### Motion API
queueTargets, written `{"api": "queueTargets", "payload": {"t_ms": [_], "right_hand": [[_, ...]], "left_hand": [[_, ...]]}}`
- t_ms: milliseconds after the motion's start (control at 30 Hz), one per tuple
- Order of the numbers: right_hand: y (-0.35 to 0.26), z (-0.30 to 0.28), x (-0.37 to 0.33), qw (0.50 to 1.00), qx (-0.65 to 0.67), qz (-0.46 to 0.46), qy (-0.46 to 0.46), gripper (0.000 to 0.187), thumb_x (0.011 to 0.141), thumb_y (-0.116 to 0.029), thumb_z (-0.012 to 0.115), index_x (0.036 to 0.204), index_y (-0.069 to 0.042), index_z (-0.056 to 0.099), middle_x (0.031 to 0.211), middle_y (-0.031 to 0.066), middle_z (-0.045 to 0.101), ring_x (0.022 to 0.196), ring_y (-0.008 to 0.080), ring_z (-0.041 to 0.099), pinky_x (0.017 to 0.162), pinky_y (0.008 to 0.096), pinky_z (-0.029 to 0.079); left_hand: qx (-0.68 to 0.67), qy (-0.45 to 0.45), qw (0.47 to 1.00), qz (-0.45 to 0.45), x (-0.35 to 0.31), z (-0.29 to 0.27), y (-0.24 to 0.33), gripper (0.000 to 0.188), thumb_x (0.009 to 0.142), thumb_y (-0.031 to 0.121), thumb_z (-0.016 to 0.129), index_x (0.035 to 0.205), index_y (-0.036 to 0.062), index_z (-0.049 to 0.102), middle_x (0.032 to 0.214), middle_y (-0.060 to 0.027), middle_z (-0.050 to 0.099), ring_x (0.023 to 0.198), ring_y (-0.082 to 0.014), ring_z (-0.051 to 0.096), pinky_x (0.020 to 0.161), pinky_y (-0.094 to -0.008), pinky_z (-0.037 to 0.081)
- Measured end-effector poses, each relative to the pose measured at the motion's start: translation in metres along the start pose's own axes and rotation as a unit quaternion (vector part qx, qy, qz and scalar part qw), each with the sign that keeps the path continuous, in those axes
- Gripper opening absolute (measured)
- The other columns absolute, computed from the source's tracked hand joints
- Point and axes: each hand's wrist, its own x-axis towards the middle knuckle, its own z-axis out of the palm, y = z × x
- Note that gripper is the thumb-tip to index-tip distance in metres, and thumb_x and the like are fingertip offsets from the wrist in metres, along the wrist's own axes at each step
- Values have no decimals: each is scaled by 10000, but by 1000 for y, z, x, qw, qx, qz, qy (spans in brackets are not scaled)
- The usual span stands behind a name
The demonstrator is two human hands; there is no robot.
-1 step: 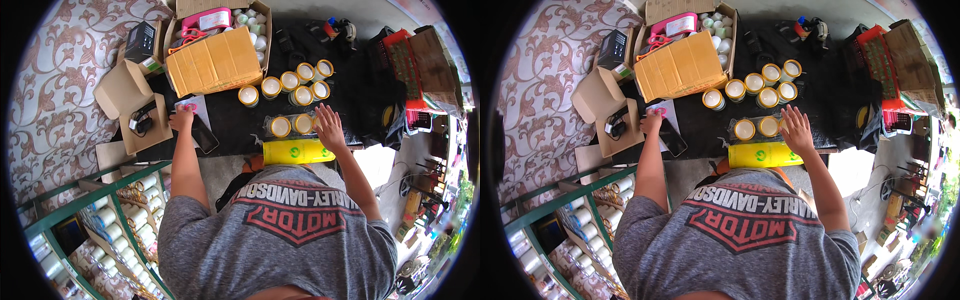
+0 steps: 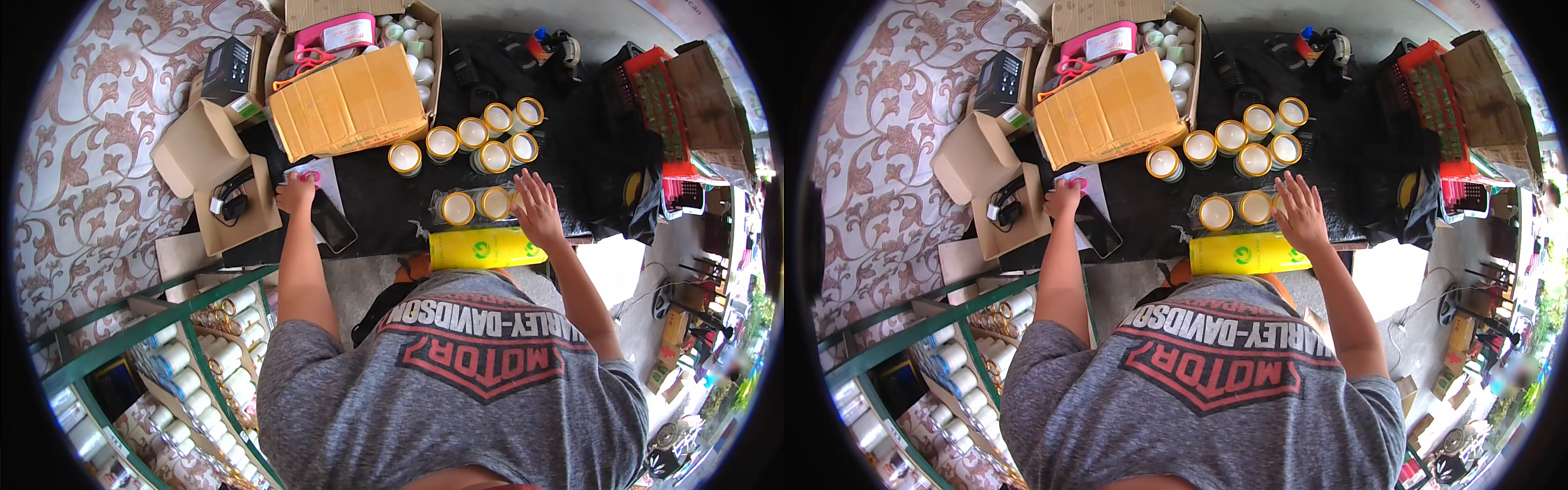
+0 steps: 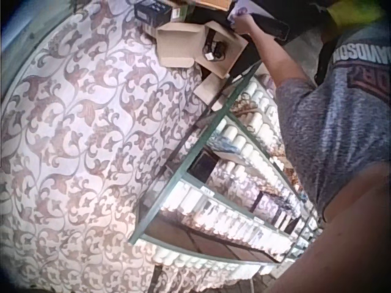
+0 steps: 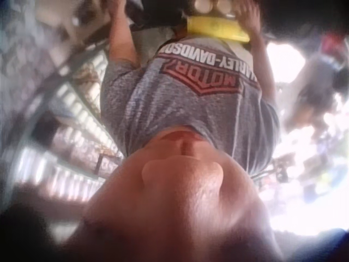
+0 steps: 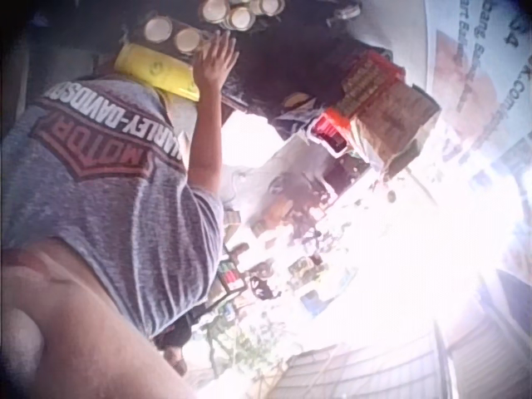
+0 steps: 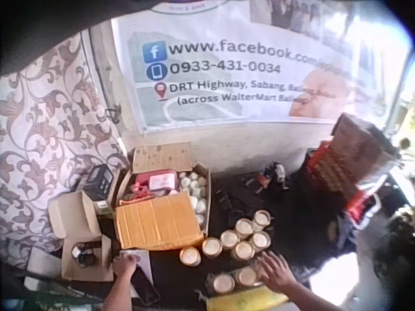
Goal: The person retrieves several white candles with gold rims from a shelf and places them on a table. They then use a roll of yellow plastic wrap and scissors to individually wrap each candle, cutting the wrap and securing it around the candles.
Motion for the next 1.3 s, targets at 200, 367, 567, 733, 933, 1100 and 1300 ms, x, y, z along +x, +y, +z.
{"api": "queueTargets", "payload": {"t_ms": [200,367,567,733,933,1100,1300], "right_hand": [[-4,3,2,1000,14,21,13,571,959,-406,422,1463,-172,289,1523,79,259,1405,298,222,1139,495,151],[-2,-2,-1,991,61,29,118,502,936,-297,502,1398,-134,388,1451,118,368,1343,310,330,1113,478,234],[-25,-61,10,823,567,31,3,266,927,-161,557,1151,-18,578,1049,90,608,978,186,581,880,297,453],[4,-88,-6,700,680,33,-214,270,972,-180,490,1168,-3,550,1022,43,595,980,110,563,877,261,452],[60,-68,-37,655,697,13,-292,312,864,-107,678,1108,-23,502,1004,53,610,907,118,597,773,249,491],[122,-59,-58,921,331,-10,-206,500,745,-234,790,1094,-49,483,878,97,632,822,200,628,723,286,492],[128,-55,-32,941,80,-47,-326,666,673,-500,720,1116,-55,496,991,180,651,921,312,641,759,393,495]], "left_hand": [[-170,95,978,76,8,6,-1,380,732,386,709,1008,140,621,1089,-198,531,1020,-351,563,877,-424,446],[-490,301,807,138,-66,-30,33,214,784,65,638,938,-25,520,1038,-185,463,759,-293,562,762,-373,491],[-583,40,623,521,-262,-43,108,557,741,59,742,1198,7,429,1097,-139,537,887,-210,614,824,-339,499],[-597,-126,604,512,-361,-38,153,750,768,10,698,1392,33,282,1215,-157,539,942,-214,595,830,-319,479],[-520,-169,594,590,-400,-21,161,764,855,125,677,1437,25,192,1288,-179,523,1134,-255,561,967,-358,423],[-337,-182,667,639,-387,-11,125,403,889,150,612,1260,31,510,1246,-127,565,1148,-254,550,972,-357,434],[-224,-160,653,705,-399,23,127,299,865,174,587,1133,45,618,1193,-107,601,1096,-261,575,934,-365,465]]}}
